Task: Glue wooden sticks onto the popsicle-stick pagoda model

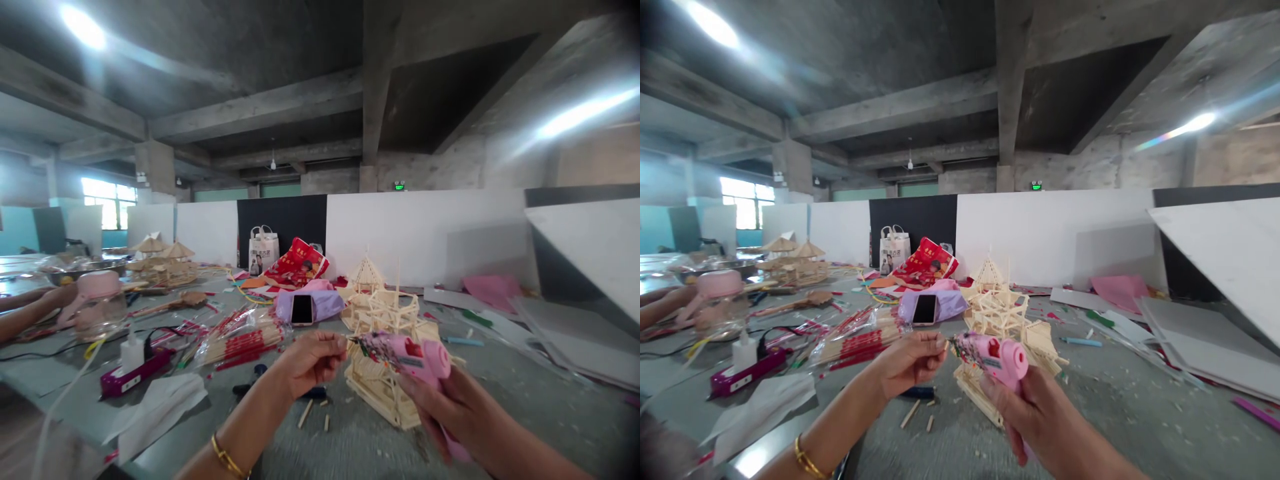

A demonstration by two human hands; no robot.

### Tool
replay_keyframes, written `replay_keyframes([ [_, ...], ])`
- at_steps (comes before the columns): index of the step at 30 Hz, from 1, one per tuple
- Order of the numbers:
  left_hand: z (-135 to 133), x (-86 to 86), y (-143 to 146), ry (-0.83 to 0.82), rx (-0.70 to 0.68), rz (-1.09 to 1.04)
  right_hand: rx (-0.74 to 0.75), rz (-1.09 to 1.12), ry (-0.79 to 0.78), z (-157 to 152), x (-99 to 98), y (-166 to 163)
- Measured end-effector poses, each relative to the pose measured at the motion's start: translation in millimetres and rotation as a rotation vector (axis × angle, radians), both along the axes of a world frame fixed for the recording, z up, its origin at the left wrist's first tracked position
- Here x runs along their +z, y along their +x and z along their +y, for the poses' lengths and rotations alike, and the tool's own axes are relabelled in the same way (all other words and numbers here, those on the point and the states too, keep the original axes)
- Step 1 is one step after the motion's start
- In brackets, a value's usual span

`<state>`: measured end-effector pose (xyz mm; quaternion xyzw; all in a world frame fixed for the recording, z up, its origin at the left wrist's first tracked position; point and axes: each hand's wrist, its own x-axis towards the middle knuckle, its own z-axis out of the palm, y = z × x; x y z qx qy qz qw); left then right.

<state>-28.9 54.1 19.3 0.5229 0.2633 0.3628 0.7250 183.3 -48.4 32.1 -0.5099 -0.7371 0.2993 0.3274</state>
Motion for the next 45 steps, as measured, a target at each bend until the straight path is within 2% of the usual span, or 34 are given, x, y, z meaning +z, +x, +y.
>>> replay_keyframes([
  [7, 1, -4.1, 1, -0.04, -0.03, -0.058, 0.015, 0.006, -0.033, -2, -1.5, -1],
  [19, 0, -3.1, 2, -0.07, -0.072, -0.137, -0.061, 0.006, -0.037, -9, -2.9, -4],
  [38, -5, 0.8, 4, -0.081, -0.042, -0.12, -0.043, -0.035, -0.014, -18, 11.5, -11],
  [45, -6, 0.4, 2, -0.05, -0.017, -0.037, -0.015, -0.005, -0.006, -16, 15.9, -11],
])
